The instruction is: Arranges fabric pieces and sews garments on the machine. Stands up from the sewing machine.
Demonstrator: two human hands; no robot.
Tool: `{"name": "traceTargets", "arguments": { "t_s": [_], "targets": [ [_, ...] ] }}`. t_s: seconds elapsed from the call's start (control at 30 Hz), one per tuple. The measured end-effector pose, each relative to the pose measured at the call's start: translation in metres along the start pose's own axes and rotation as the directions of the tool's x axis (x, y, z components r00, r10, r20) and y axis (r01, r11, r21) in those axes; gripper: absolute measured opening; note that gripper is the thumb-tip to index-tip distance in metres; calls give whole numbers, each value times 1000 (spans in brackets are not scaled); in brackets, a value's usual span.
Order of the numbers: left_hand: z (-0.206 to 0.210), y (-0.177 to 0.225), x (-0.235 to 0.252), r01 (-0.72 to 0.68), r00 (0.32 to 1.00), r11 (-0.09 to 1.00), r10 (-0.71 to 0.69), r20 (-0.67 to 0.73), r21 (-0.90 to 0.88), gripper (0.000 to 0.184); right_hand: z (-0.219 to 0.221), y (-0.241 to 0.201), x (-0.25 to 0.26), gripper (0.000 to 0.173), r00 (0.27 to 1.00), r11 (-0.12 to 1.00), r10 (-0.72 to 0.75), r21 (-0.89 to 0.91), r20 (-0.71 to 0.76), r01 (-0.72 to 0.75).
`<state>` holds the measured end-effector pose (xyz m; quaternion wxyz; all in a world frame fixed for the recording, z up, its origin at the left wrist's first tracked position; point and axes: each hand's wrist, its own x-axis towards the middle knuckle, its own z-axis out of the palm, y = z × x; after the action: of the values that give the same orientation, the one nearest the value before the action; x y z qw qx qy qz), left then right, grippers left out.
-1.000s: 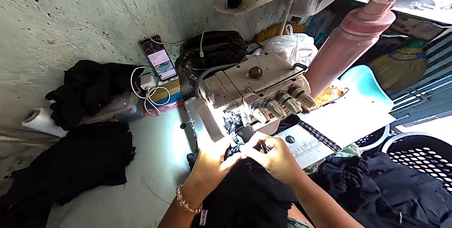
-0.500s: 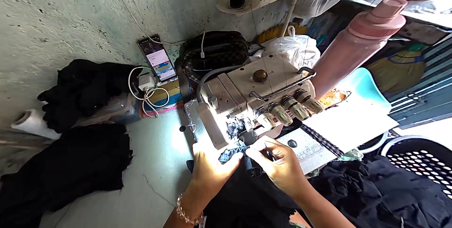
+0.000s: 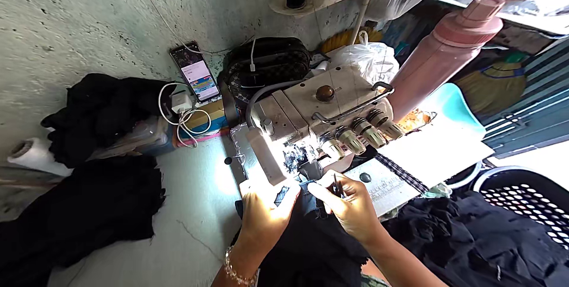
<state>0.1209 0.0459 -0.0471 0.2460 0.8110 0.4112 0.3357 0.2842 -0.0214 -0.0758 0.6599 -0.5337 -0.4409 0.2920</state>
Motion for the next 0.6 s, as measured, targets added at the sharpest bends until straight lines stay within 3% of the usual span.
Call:
{"name": "traceTargets", "arguments": {
  "t_s": [0.13,0.27,0.6],
  "targets": [
    [8,3,-4,3,990,990,18,-143,142,23,3,4,-1,15,990,971,-140,-197,-6,136],
    [20,6,-8,37,962,948,52,-268,317,25,3,11,-3,13,979,942,-204,-274,-18,191],
    [16,13,-2,178,981,923,-138,-138,341,37,3,11,0,10,985,976,-161,-136,62,169]
  ]
}}
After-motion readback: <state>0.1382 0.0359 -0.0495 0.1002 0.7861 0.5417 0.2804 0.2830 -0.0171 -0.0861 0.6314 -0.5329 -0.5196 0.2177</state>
